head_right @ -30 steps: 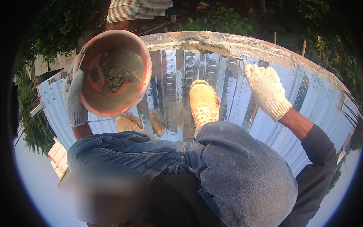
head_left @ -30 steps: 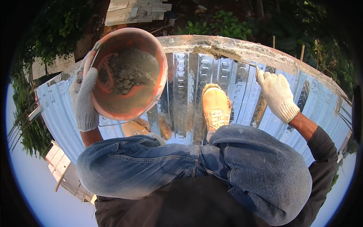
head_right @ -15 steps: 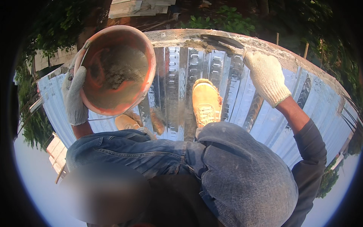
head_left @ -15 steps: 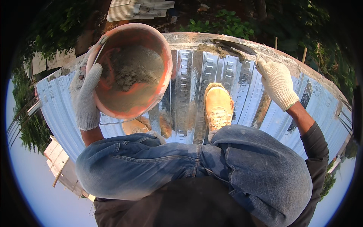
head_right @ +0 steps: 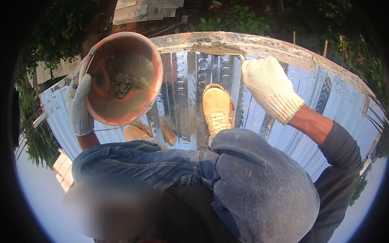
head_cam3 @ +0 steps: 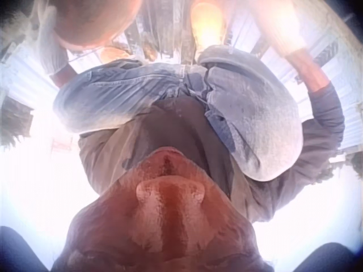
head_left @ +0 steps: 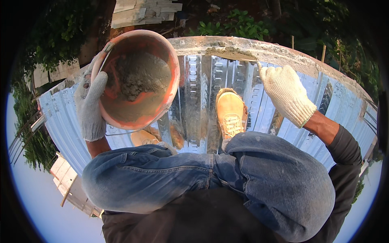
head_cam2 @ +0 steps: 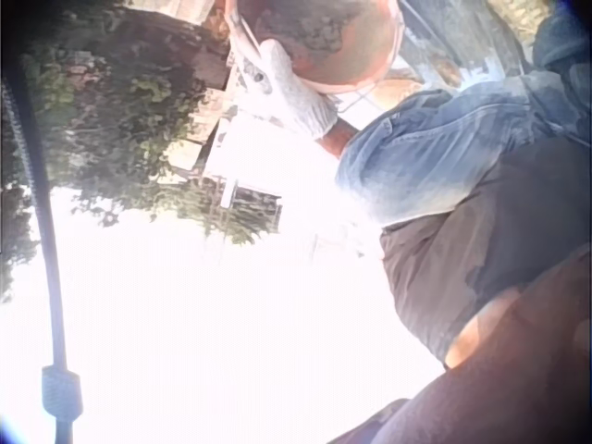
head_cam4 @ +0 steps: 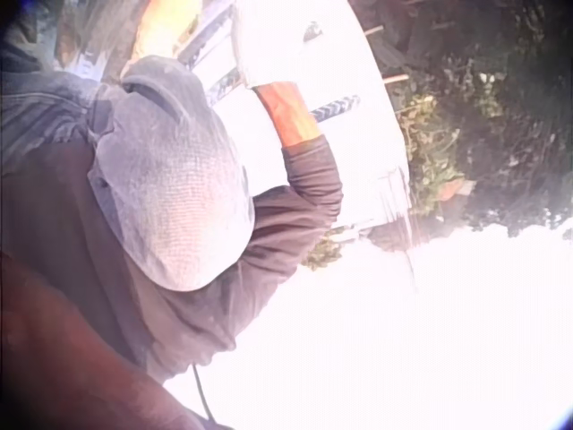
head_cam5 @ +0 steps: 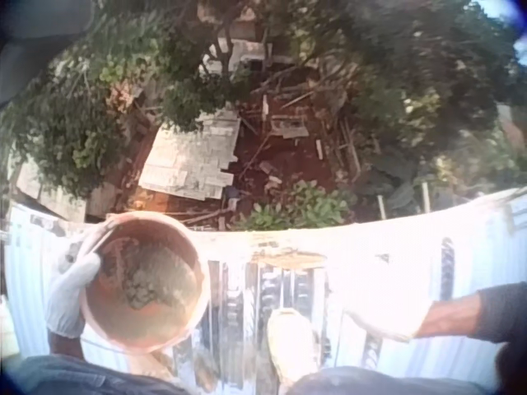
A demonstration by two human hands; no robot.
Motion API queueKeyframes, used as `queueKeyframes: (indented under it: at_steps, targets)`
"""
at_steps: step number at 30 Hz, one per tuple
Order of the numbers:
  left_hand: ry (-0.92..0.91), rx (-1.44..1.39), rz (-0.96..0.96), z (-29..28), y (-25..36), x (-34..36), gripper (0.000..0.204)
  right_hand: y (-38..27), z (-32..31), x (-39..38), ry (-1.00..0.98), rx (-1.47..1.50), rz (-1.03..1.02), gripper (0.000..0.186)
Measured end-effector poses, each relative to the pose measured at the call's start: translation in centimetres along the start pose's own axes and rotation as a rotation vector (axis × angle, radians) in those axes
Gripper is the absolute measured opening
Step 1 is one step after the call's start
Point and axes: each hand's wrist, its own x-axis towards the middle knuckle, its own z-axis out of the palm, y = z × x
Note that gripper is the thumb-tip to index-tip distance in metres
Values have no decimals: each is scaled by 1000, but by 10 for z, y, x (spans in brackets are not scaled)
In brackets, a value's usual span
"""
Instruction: The person scoops cement from a bucket using a trowel and applies it to the edge of a corrugated metal roof. The person repeatedly smooths the cement along the roof's edge.
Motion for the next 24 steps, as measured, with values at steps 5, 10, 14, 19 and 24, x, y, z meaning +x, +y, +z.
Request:
queueKeyframes:
  at_steps: [5,10,14,19,24]
  targets:
    - [75,-18,-53,-14,-14,-3,63,15,-14,0,22,-23,-39,42]
    - [84,-22,1,-8,-12,-10,62,56,-36,-4,-36,148,49,36]
    - [77,-50,-40,-2,-8,-13,61,70,-34,-3,53,198,84,28]
    - [42,40,-109,-10,-12,-7,62,54,-7,35,139,249,78,25]
    - [77,-32,-40,-3,-9,-5,64,38,12,21,172,161,27,35]
